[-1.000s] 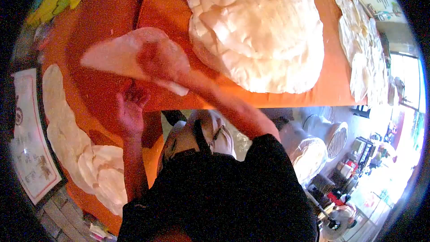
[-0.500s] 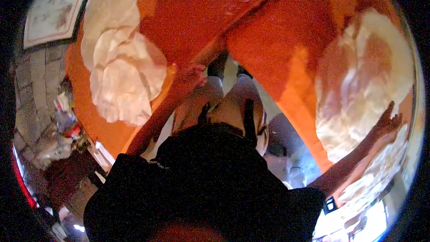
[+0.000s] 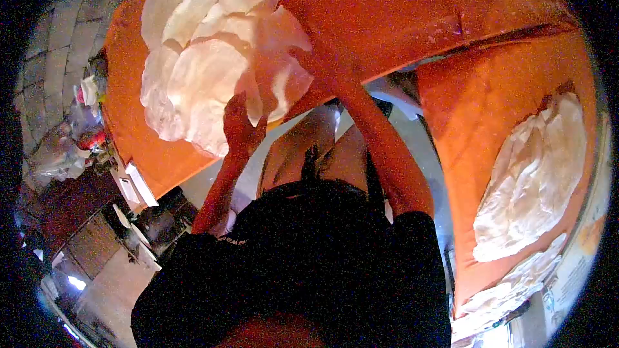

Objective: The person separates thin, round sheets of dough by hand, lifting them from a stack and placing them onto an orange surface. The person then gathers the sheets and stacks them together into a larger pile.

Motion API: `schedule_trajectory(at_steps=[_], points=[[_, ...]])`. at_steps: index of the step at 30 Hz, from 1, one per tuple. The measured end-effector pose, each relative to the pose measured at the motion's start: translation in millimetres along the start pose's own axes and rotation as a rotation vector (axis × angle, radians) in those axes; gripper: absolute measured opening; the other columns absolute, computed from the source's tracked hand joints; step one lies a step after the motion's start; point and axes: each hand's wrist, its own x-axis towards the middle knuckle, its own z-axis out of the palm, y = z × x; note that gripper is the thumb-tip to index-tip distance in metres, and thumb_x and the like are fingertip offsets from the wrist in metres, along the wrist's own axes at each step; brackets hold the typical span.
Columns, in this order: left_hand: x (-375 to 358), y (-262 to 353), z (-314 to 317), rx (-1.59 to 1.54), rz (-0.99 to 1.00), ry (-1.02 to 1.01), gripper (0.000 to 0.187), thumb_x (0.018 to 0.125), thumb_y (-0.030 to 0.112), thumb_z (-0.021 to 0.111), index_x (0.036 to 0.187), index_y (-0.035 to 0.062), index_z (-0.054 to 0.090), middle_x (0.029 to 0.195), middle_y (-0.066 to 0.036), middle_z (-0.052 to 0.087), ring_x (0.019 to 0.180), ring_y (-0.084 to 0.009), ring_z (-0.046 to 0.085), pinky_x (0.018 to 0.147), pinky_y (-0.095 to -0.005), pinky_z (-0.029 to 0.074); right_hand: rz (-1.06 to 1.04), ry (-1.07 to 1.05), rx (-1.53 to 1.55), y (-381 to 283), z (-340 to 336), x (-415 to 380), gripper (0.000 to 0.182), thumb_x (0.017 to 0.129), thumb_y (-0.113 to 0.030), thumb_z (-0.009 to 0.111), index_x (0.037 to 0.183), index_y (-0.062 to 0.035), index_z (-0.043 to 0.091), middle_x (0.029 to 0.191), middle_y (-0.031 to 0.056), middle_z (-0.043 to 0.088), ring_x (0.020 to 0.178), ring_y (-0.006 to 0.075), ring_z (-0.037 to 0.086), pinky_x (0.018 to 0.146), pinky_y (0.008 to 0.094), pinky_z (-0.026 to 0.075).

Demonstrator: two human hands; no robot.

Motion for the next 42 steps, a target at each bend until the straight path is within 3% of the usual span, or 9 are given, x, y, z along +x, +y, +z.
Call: schedule_trajectory(at_steps=[5, 9, 16, 19, 23, 30, 34, 37, 42], points=[[2, -11, 7, -0.038, 0.078, 0.098, 0.047, 0.079, 0.008, 0.055, 0.124, -0.0037, 0.049, 0.108, -0.023, 0.059, 0.098, -0.0374, 0.059, 0.08, -0.0479, 0.05, 0.06, 0.025, -0.223, -30, 3, -10, 0.028, 0.085, -0.03, 0.068, 0.095, -0.0033, 0.068, 0.08, 0.007, 0.068, 0.073, 0.0188, 0.062, 0.066, 0.0362, 0.049], [26, -46, -2, -0.192, -0.489, -0.392, 0.014, 0.083, 0.017, 0.066, 0.088, 0.0044, 0.063, 0.072, 0.001, 0.056, 0.063, -0.0074, 0.052, 0.052, -0.0298, 0.046, 0.003, 0.309, -0.349, -28, -111, -38, 0.022, 0.089, -0.027, 0.064, 0.089, -0.0055, 0.067, 0.074, 0.0009, 0.062, 0.068, 0.0173, 0.057, 0.061, 0.0371, 0.047], [74, 15, -69, -0.581, -0.093, -0.253, 0.039, 0.087, 0.008, 0.058, 0.122, -0.008, 0.055, 0.106, -0.018, 0.066, 0.093, -0.0254, 0.062, 0.083, -0.0355, 0.05, -0.125, 0.707, -0.077, -118, -491, -177, 0.034, 0.092, -0.03, 0.06, 0.113, -0.0042, 0.063, 0.101, 0.0126, 0.067, 0.093, 0.0211, 0.063, 0.089, 0.0375, 0.047], [100, 60, -64, -0.567, 0.178, -0.197, 0.039, 0.087, 0.006, 0.059, 0.122, -0.0099, 0.054, 0.108, -0.018, 0.065, 0.097, -0.0243, 0.062, 0.084, -0.0336, 0.05, -0.384, 1.032, -1.755, -206, -487, -251, 0.016, 0.089, -0.013, 0.059, 0.099, -0.0062, 0.069, 0.089, 0.0118, 0.069, 0.075, 0.0275, 0.067, 0.066, 0.0354, 0.053], [109, 163, -80, -0.709, 0.291, -0.457, 0.038, 0.086, 0.005, 0.061, 0.119, -0.0111, 0.055, 0.115, -0.021, 0.064, 0.104, -0.0283, 0.061, 0.09, -0.0368, 0.049, -0.164, 0.935, -2.12, -190, -537, -323, 0.015, 0.088, -0.013, 0.057, 0.094, -0.0072, 0.069, 0.085, 0.0144, 0.068, 0.074, 0.0303, 0.067, 0.063, 0.0367, 0.052], [77, 291, -80, -0.886, 0.726, -0.475, 0.031, 0.083, 0.002, 0.06, 0.114, -0.004, 0.06, 0.094, -0.013, 0.061, 0.089, -0.0239, 0.058, 0.077, -0.0343, 0.048, 0.589, 0.471, -1.655, 61, -502, -411, 0.035, 0.086, -0.02, 0.06, 0.12, -0.0094, 0.061, 0.1, 0.0145, 0.068, 0.097, 0.0283, 0.064, 0.081, 0.0446, 0.052], [47, 364, -91, -0.845, 1.123, -0.436, 0.037, 0.081, -0.001, 0.059, 0.117, 0.0018, 0.062, 0.079, -0.012, 0.059, 0.071, -0.0271, 0.058, 0.064, -0.0375, 0.047, 0.542, 0.681, -0.622, 65, -391, -389, 0.046, 0.085, -0.029, 0.069, 0.123, -0.0038, 0.06, 0.115, 0.015, 0.066, 0.095, 0.0238, 0.065, 0.084, 0.0354, 0.052], [15, 395, -77, -0.84, 1.245, -0.555, 0.041, 0.079, -0.001, 0.059, 0.12, 0.0045, 0.062, 0.073, -0.011, 0.058, 0.063, -0.0284, 0.058, 0.057, -0.0394, 0.048, 0.386, 0.538, 0.778, 11, -332, -358, 0.08, 0.092, -0.069, 0.036, 0.134, -0.0017, 0.047, 0.105, 0.0155, 0.065, 0.084, 0.0205, 0.065, 0.071, 0.0308, 0.054], [-20, 409, -56, -0.648, 1.367, -0.646, 0.046, 0.078, 0.007, 0.066, 0.123, 0.0034, 0.059, 0.081, -0.011, 0.062, 0.072, -0.0276, 0.061, 0.06, -0.0396, 0.051, 0.417, 0.55, 0.287, 6, -322, -339, 0.059, 0.087, -0.037, 0.065, 0.13, -0.0007, 0.05, 0.101, 0.0159, 0.067, 0.082, 0.0244, 0.067, 0.069, 0.0345, 0.055]])
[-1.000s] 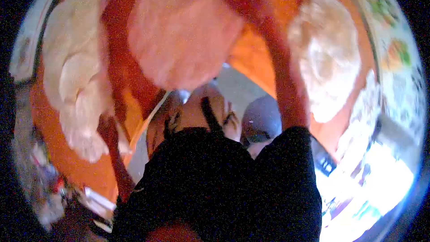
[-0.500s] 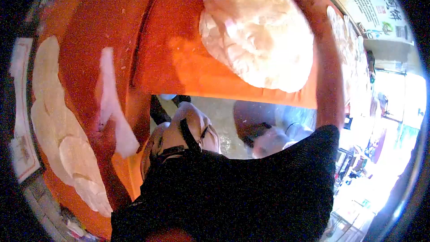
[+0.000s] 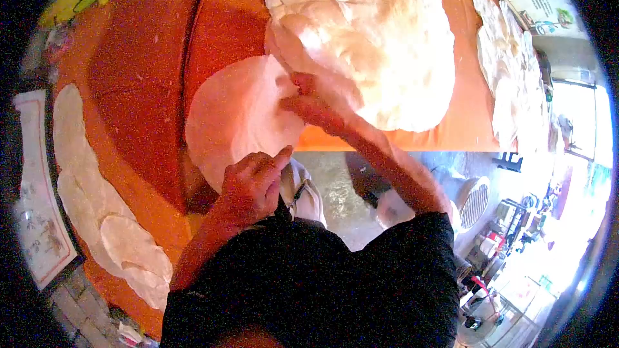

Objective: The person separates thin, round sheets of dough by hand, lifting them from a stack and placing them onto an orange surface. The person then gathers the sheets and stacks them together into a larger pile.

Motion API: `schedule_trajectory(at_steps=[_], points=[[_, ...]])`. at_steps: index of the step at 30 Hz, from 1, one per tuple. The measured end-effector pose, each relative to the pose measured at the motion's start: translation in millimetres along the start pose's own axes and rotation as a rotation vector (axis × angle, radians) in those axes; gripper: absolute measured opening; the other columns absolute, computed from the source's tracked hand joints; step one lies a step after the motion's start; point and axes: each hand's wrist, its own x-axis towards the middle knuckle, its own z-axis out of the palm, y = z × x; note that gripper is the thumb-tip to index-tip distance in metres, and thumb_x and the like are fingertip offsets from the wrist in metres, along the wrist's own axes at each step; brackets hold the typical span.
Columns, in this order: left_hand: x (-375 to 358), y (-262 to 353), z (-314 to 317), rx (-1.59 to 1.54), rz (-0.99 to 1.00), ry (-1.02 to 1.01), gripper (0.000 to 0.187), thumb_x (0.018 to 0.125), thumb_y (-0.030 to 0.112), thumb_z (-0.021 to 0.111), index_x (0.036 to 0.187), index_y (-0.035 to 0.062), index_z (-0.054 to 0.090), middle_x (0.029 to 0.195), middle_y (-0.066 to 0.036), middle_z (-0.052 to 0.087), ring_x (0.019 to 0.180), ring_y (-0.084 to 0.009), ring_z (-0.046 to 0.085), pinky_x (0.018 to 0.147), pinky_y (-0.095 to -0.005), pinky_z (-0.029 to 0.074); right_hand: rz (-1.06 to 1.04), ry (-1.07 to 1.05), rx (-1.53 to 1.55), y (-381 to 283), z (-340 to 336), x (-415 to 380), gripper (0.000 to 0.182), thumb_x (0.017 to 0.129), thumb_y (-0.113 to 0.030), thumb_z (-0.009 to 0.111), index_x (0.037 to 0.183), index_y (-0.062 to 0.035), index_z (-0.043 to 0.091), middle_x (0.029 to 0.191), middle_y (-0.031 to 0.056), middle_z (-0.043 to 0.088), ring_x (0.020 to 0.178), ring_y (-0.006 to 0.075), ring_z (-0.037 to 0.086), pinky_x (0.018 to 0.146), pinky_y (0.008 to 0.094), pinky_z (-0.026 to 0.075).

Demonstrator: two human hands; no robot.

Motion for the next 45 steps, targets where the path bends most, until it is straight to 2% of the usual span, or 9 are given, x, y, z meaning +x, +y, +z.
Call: schedule_trajectory(at_steps=[4, 7, 10, 16, 17, 20, 28, 31, 45], points=[[13, 15, -21, -0.233, 0.067, 0.065, 0.049, 0.079, 0.017, 0.07, 0.124, 0.0029, 0.058, 0.097, -0.016, 0.064, 0.089, -0.0294, 0.063, 0.071, -0.0383, 0.054, -0.228, -0.198, 0.326, -44, -68, 12, 0.04, 0.088, -0.011, 0.062, 0.124, 0.0034, 0.052, 0.104, 0.0204, 0.067, 0.088, 0.0282, 0.069, 0.077, 0.0388, 0.057], [3, 8, -31, -0.152, 0.023, 0.116, 0.048, 0.079, 0.018, 0.071, 0.123, 0.0024, 0.058, 0.101, -0.017, 0.064, 0.094, -0.0312, 0.063, 0.075, -0.0391, 0.053, -0.744, 0.071, -0.321, -102, -178, 8, 0.064, 0.086, -0.054, 0.062, 0.123, -0.0016, 0.056, 0.109, 0.0182, 0.067, 0.088, 0.0228, 0.067, 0.072, 0.037, 0.054], [-28, -28, -11, -0.12, -0.213, 0.202, 0.039, 0.081, 0.014, 0.069, 0.117, 0.0016, 0.061, 0.103, -0.018, 0.065, 0.092, -0.0324, 0.064, 0.079, -0.0377, 0.053, -1.15, 0.519, -0.565, -184, -169, -6, 0.03, 0.092, -0.007, 0.053, 0.12, 0.0005, 0.055, 0.12, 0.0143, 0.061, 0.082, 0.023, 0.066, 0.063, 0.0341, 0.054], [-131, -95, -9, 0.006, -0.539, 0.341, 0.038, 0.084, 0.008, 0.064, 0.121, 0.0002, 0.06, 0.108, -0.019, 0.066, 0.092, -0.0265, 0.066, 0.077, -0.035, 0.055, -0.794, 1.105, -1.719, -177, -198, 20, 0.017, 0.087, -0.003, 0.054, 0.101, -0.0013, 0.064, 0.081, 0.0162, 0.066, 0.071, 0.0222, 0.065, 0.058, 0.0378, 0.048], [-170, -126, -7, 0.206, -0.438, 0.296, 0.039, 0.084, 0.008, 0.064, 0.122, 0.0001, 0.06, 0.11, -0.019, 0.066, 0.093, -0.0277, 0.066, 0.079, -0.0363, 0.054, -0.492, 0.908, -1.405, -148, -216, 30, 0.035, 0.093, -0.033, 0.056, 0.118, -0.0075, 0.06, 0.105, 0.0193, 0.068, 0.078, 0.026, 0.067, 0.072, 0.0387, 0.055], [-234, -158, -28, 0.288, -0.692, 0.317, 0.037, 0.087, 0.012, 0.062, 0.121, -0.0001, 0.06, 0.113, -0.02, 0.065, 0.098, -0.0316, 0.064, 0.087, -0.0401, 0.051, -0.203, 0.705, -1.698, -45, -228, 103, 0.037, 0.087, -0.012, 0.051, 0.124, -0.0115, 0.059, 0.098, 0.0161, 0.068, 0.089, 0.0339, 0.066, 0.076, 0.0469, 0.053], [-378, -181, -69, 0.703, -1.059, 0.661, 0.04, 0.086, 0.027, 0.069, 0.115, 0.0016, 0.06, 0.112, -0.019, 0.06, 0.106, -0.0344, 0.056, 0.092, -0.0428, 0.045, -0.459, 0.563, -1.297, 98, -249, 150, 0.037, 0.084, -0.007, 0.06, 0.12, -0.0006, 0.061, 0.121, 0.0198, 0.062, 0.114, 0.0316, 0.059, 0.1, 0.0392, 0.045], [-463, -234, -38, 0.464, -1.066, 1.083, 0.054, 0.08, 0.031, 0.073, 0.119, -0.0012, 0.055, 0.114, -0.019, 0.06, 0.108, -0.0381, 0.055, 0.098, -0.0451, 0.042, -0.465, 0.425, -1.243, 10, -66, 119, 0.033, 0.086, -0.01, 0.062, 0.118, -0.0011, 0.062, 0.119, 0.019, 0.064, 0.11, 0.0322, 0.061, 0.096, 0.0391, 0.047], [-442, -181, -91, 0.616, -1.286, 0.412, 0.044, 0.073, 0.006, 0.062, 0.116, -0.0012, 0.058, 0.107, -0.023, 0.062, 0.099, -0.0366, 0.061, 0.081, -0.0414, 0.054, -0.773, -0.464, -0.67, 9, 328, 76, 0.031, 0.08, -0.009, 0.068, 0.111, -0.0051, 0.064, 0.107, 0.0176, 0.066, 0.101, 0.0358, 0.062, 0.091, 0.0421, 0.049]])
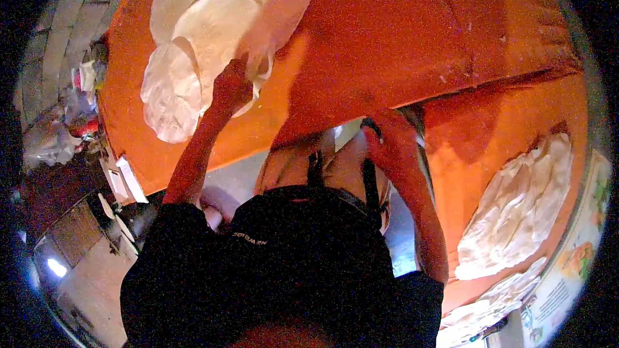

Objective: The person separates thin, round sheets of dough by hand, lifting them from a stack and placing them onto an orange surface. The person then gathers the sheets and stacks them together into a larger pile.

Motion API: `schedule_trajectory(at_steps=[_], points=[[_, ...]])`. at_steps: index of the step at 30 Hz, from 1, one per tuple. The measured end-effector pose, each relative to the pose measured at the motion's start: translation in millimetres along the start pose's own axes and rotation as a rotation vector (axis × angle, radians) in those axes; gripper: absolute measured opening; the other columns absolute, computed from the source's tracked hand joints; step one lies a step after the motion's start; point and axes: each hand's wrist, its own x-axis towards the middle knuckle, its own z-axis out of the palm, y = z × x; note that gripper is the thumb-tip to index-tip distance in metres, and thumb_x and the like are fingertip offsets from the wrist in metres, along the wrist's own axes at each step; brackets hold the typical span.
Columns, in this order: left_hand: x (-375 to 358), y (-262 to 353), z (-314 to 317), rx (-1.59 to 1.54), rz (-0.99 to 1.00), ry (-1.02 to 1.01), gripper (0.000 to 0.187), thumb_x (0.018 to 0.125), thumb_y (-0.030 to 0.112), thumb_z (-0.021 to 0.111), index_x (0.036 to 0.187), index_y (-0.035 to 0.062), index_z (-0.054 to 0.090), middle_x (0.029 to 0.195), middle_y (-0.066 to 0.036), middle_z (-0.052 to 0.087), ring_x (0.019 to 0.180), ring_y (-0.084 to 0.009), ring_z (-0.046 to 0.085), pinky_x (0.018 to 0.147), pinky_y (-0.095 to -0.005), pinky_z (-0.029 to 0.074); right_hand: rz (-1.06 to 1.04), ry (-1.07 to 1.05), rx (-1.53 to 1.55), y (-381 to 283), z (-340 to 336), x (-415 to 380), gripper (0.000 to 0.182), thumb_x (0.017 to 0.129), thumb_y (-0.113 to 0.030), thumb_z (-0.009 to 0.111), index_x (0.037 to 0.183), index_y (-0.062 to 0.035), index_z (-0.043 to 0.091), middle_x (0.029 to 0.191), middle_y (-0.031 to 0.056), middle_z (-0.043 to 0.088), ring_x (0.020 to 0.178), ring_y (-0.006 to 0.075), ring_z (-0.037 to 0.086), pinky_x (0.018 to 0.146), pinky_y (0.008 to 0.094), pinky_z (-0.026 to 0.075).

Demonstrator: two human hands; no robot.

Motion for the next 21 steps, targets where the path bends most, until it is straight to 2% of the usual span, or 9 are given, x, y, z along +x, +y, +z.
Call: schedule_trajectory(at_steps=[2, 4, 6, 8, 10, 12, 14, 18, 21], points=[[4, -28, 9, 0.011, -0.048, -0.04, 0.041, 0.074, 0.007, 0.062, 0.114, -0.0018, 0.061, 0.1, -0.022, 0.065, 0.089, -0.0362, 0.064, 0.08, -0.0396, 0.054, -0.057, -0.064, 0.047, -7, 19, 18, 0.032, 0.08, -0.009, 0.068, 0.111, -0.0053, 0.064, 0.107, 0.017, 0.066, 0.101, 0.0347, 0.063, 0.09, 0.041, 0.049], [2, -35, -7, -0.625, -0.343, 0.119, 0.029, 0.083, 0.004, 0.054, 0.109, -0.0033, 0.063, 0.08, -0.009, 0.068, 0.071, -0.0167, 0.064, 0.065, -0.0305, 0.05, -0.078, -0.15, 0.146, -13, 32, 35, 0.031, 0.081, -0.011, 0.069, 0.111, -0.0048, 0.064, 0.107, 0.0161, 0.067, 0.099, 0.0334, 0.063, 0.09, 0.0401, 0.049], [-7, -50, -34, -1.16, -0.291, 0.154, 0.027, 0.087, 0.004, 0.053, 0.111, -0.0031, 0.062, 0.079, -0.005, 0.066, 0.072, -0.0104, 0.06, 0.064, -0.0281, 0.05, 0.266, -0.261, 0.296, -25, 48, 52, 0.033, 0.086, -0.014, 0.066, 0.116, -0.0011, 0.061, 0.109, 0.0127, 0.067, 0.1, 0.023, 0.062, 0.088, 0.0341, 0.049], [-7, -26, -81, -1.58, -0.495, 0.195, 0.025, 0.086, 0.002, 0.054, 0.109, -0.0017, 0.062, 0.08, -0.004, 0.066, 0.07, -0.011, 0.06, 0.064, -0.0257, 0.05, 0.511, -0.333, 0.569, -34, 65, 67, 0.035, 0.09, -0.017, 0.064, 0.119, 0.0001, 0.059, 0.111, 0.0103, 0.065, 0.102, 0.0166, 0.061, 0.087, 0.0306, 0.049], [-12, -13, -94, -1.436, -0.475, 0.196, 0.027, 0.085, 0.001, 0.054, 0.111, -0.0023, 0.062, 0.085, -0.004, 0.067, 0.071, -0.0096, 0.06, 0.065, -0.024, 0.05, 0.596, -0.336, 0.909, -40, 84, 85, 0.035, 0.092, -0.019, 0.062, 0.122, -0.0014, 0.057, 0.114, 0.0093, 0.063, 0.103, 0.0151, 0.059, 0.087, 0.03, 0.049], [-23, -33, -52, -1.292, -0.436, 0.092, 0.028, 0.084, 0.001, 0.055, 0.111, -0.0034, 0.061, 0.089, -0.004, 0.066, 0.075, -0.0084, 0.059, 0.067, -0.0236, 0.049, 0.6, -0.3, 1.138, -34, 117, 104, 0.037, 0.093, -0.02, 0.061, 0.125, -0.0031, 0.054, 0.117, 0.0092, 0.06, 0.103, 0.0152, 0.058, 0.087, 0.0303, 0.05], [-21, -3, -51, -1.336, -0.441, 0.056, 0.023, 0.083, 0.005, 0.06, 0.105, -0.0014, 0.063, 0.087, -0.004, 0.065, 0.079, -0.0077, 0.058, 0.07, -0.0251, 0.049, 0.56, -0.244, 1.309, -15, 167, 119, 0.039, 0.094, -0.021, 0.059, 0.128, -0.0049, 0.05, 0.12, 0.0095, 0.057, 0.103, 0.0162, 0.056, 0.087, 0.0311, 0.051], [-30, 7, -22, -1.096, -0.301, -0.006, 0.025, 0.083, 0.006, 0.061, 0.107, 0.0007, 0.063, 0.087, -0.004, 0.064, 0.077, -0.0079, 0.056, 0.069, -0.0253, 0.047, 0.569, -0.228, 1.411, -19, 191, 145, 0.037, 0.093, -0.02, 0.059, 0.126, -0.0046, 0.051, 0.117, 0.0094, 0.058, 0.1, 0.0163, 0.057, 0.085, 0.0313, 0.051], [-30, 14, -37, -1.261, -0.301, -0.15, 0.026, 0.084, 0.004, 0.063, 0.109, 0.0005, 0.063, 0.088, -0.006, 0.065, 0.08, -0.0101, 0.059, 0.074, -0.0263, 0.05, 0.574, -0.215, 1.398, -24, 193, 153, 0.036, 0.093, -0.019, 0.059, 0.125, -0.0044, 0.052, 0.114, 0.0094, 0.058, 0.098, 0.0164, 0.057, 0.083, 0.0315, 0.051]])
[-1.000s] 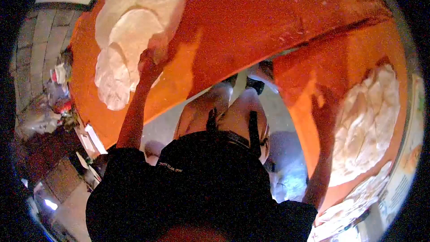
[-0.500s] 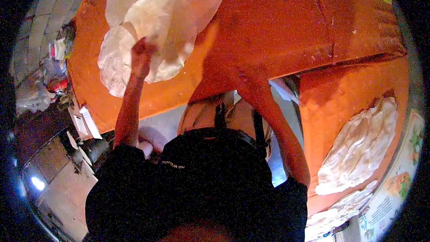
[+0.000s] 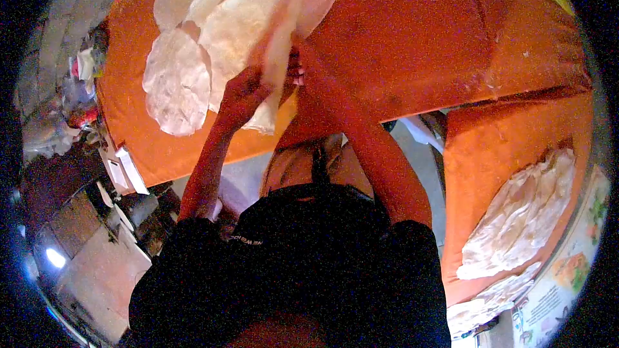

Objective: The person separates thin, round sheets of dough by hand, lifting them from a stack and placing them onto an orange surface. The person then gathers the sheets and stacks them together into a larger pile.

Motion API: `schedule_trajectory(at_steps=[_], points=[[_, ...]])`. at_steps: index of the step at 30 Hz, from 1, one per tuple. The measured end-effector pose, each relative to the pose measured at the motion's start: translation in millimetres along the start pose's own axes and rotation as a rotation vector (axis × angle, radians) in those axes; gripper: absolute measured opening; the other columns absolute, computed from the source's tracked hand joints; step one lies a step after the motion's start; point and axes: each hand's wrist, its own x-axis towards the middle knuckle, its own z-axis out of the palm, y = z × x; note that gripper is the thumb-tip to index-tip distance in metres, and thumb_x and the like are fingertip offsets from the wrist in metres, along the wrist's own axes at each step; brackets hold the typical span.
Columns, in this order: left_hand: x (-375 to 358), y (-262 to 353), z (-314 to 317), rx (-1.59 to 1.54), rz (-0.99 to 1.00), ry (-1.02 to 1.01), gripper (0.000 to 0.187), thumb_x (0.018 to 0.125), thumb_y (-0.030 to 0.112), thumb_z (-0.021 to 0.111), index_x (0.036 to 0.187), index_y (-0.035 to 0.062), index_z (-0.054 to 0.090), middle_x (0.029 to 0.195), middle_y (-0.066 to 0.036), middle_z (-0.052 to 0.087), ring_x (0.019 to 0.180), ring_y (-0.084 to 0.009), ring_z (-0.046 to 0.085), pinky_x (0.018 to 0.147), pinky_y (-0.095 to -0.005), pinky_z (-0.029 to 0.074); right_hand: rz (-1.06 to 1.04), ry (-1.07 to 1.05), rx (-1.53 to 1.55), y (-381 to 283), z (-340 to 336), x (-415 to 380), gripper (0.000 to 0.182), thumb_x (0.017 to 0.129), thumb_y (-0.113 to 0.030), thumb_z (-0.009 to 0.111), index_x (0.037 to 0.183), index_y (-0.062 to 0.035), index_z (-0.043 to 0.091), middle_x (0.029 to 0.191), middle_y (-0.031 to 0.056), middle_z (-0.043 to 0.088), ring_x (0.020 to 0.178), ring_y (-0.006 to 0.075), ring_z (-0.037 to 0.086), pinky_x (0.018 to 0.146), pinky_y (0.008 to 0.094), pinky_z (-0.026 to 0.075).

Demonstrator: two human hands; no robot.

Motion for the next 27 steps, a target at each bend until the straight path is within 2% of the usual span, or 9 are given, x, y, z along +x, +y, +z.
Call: schedule_trajectory(at_steps=[2, 5, 7, 8, 11, 14, 17, 20, 27], points=[[-4, 3, -6, -0.116, 0.001, -0.049, 0.028, 0.085, 0.004, 0.065, 0.113, 0.001, 0.062, 0.094, -0.009, 0.066, 0.085, -0.0134, 0.063, 0.079, -0.0274, 0.051, -0.01, 0.023, -0.015, -1, 2, 1, 0.036, 0.092, -0.019, 0.06, 0.124, -0.0043, 0.053, 0.113, 0.0093, 0.059, 0.097, 0.0165, 0.057, 0.082, 0.0316, 0.051], [-4, -7, -54, 0.399, 0.15, 0.292, 0.036, 0.082, 0.007, 0.07, 0.116, -0.0004, 0.061, 0.101, -0.012, 0.067, 0.091, -0.0169, 0.065, 0.081, -0.0293, 0.051, -0.043, 0.07, -0.064, -8, 2, -3, 0.035, 0.092, -0.018, 0.06, 0.123, -0.0041, 0.054, 0.11, 0.0093, 0.059, 0.095, 0.0166, 0.057, 0.081, 0.0317, 0.05], [5, -42, -92, 0.62, 0.247, 0.6, 0.045, 0.076, 0.012, 0.077, 0.116, -0.0015, 0.061, 0.106, -0.016, 0.065, 0.095, -0.0246, 0.065, 0.082, -0.0341, 0.052, -0.066, 0.094, -0.103, -14, 3, 0, 0.034, 0.091, -0.018, 0.06, 0.122, -0.0039, 0.054, 0.109, 0.0092, 0.059, 0.093, 0.0166, 0.057, 0.08, 0.0319, 0.05], [5, -54, -107, 0.825, 0.244, 0.671, 0.055, 0.07, 0.018, 0.082, 0.116, -0.0015, 0.061, 0.106, -0.018, 0.064, 0.098, -0.0327, 0.062, 0.084, -0.0395, 0.051, -0.081, 0.102, -0.117, -17, 4, 5, 0.033, 0.091, -0.018, 0.06, 0.121, -0.0039, 0.054, 0.108, 0.0092, 0.06, 0.093, 0.0166, 0.057, 0.079, 0.0319, 0.05], [6, -70, -124, 1.038, 0.09, 0.56, 0.071, 0.067, 0.024, 0.082, 0.126, -0.001, 0.053, 0.113, -0.022, 0.059, 0.104, -0.0387, 0.057, 0.087, -0.0448, 0.049, -0.13, 0.124, -0.188, -28, 9, 19, 0.032, 0.09, -0.017, 0.06, 0.12, -0.0037, 0.055, 0.106, 0.0092, 0.06, 0.091, 0.0167, 0.057, 0.078, 0.0321, 0.05], [7, -89, -130, 1.206, 0.257, 0.551, 0.068, 0.068, 0.02, 0.078, 0.127, -0.0002, 0.051, 0.114, -0.023, 0.057, 0.104, -0.0396, 0.056, 0.087, -0.0456, 0.048, -0.173, 0.115, -0.28, -46, 11, 36, 0.031, 0.09, -0.016, 0.06, 0.118, -0.0034, 0.056, 0.104, 0.0091, 0.061, 0.089, 0.0168, 0.058, 0.077, 0.0322, 0.05], [9, -91, -134, 1.238, 0.21, 0.572, 0.059, 0.07, 0.014, 0.068, 0.125, 0.0004, 0.053, 0.111, -0.022, 0.057, 0.101, -0.0406, 0.056, 0.084, -0.046, 0.049, -0.199, 0.095, -0.373, -65, 13, 55, 0.03, 0.089, -0.015, 0.06, 0.117, -0.0032, 0.057, 0.101, 0.0091, 0.061, 0.087, 0.0169, 0.058, 0.075, 0.0324, 0.05], [8, -91, -137, 1.279, 0.255, 0.567, 0.056, 0.07, 0.009, 0.06, 0.125, 0.0018, 0.054, 0.108, -0.02, 0.058, 0.099, -0.0385, 0.056, 0.079, -0.0451, 0.051, -0.202, 0.073, -0.442, -72, 18, 64, 0.029, 0.089, -0.015, 0.06, 0.115, -0.003, 0.058, 0.099, 0.009, 0.061, 0.085, 0.017, 0.058, 0.074, 0.0326, 0.05], [2, -81, -139, 1.329, 0.229, 0.635, 0.054, 0.07, 0.006, 0.056, 0.124, 0.0075, 0.057, 0.1, -0.012, 0.06, 0.092, -0.032, 0.059, 0.07, -0.0411, 0.054, -0.197, 0.048, -0.548, -73, 28, 65, 0.027, 0.087, -0.013, 0.061, 0.112, -0.0025, 0.06, 0.094, 0.0089, 0.063, 0.08, 0.0172, 0.058, 0.07, 0.0329, 0.049]])
